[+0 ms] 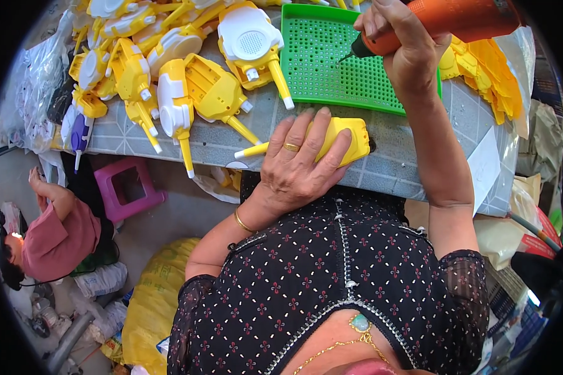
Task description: Assembling plastic toy walkie-talkies using an electric screwdriver.
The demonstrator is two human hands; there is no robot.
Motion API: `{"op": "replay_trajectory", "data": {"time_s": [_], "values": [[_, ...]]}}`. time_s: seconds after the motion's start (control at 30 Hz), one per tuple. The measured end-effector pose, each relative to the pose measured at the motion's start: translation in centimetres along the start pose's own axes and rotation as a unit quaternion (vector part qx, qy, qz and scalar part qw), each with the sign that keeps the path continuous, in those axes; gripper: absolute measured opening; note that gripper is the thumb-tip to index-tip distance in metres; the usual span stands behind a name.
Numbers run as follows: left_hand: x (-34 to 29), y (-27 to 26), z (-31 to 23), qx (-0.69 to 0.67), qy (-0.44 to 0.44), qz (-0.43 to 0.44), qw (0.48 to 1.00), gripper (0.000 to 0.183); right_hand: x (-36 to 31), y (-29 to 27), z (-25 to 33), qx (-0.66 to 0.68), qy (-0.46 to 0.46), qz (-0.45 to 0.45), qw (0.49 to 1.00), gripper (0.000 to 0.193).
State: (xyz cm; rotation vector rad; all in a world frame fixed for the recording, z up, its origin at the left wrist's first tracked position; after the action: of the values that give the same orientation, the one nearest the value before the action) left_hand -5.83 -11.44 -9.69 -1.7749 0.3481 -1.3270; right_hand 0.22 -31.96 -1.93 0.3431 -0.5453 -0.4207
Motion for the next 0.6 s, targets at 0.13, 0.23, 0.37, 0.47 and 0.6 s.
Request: {"op": "replay_trajectory", "data": {"time_s": [0.13,0.23,0.37,0.47,0.6], "values": [[0.1,0.0,0.0,-0.004,0.002,0.000,1.000,0.057,-0.2,0.4,0.7,0.010,0.006,-0.006,1.000,0.019],[0.0,0.0,0.0,-0.002,0.001,0.000,1.000,0.057,-0.4,0.7,0.7,0.015,0.030,-0.011,0.999,0.019],[0.2,0.1,-0.2,-0.006,0.011,-0.004,1.000,0.060,0.8,-0.3,-1.9,0.242,-0.024,0.078,0.967,0.021],[0.2,-0.8,0.1,-0.051,-0.001,0.030,0.998,0.067,-0.2,1.0,0.7,0.266,-0.028,0.083,0.960,0.023],[0.9,-1.8,0.7,-0.128,0.000,0.005,0.992,0.070,-1.3,1.6,4.6,0.089,0.012,-0.029,0.996,0.025]]}}
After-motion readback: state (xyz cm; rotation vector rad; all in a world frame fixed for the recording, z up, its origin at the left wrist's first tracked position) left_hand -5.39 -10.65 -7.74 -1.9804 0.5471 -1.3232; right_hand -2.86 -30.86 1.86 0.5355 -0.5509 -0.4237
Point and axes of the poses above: each hand's wrist, its own x-axis towards the middle knuckle, its own y-axis out of the palm, z = x × y, the point moved 3 cm from there along x, towards the middle knuckle, and after that the axes turned 13 degrees about x, right-handed, at the moved point
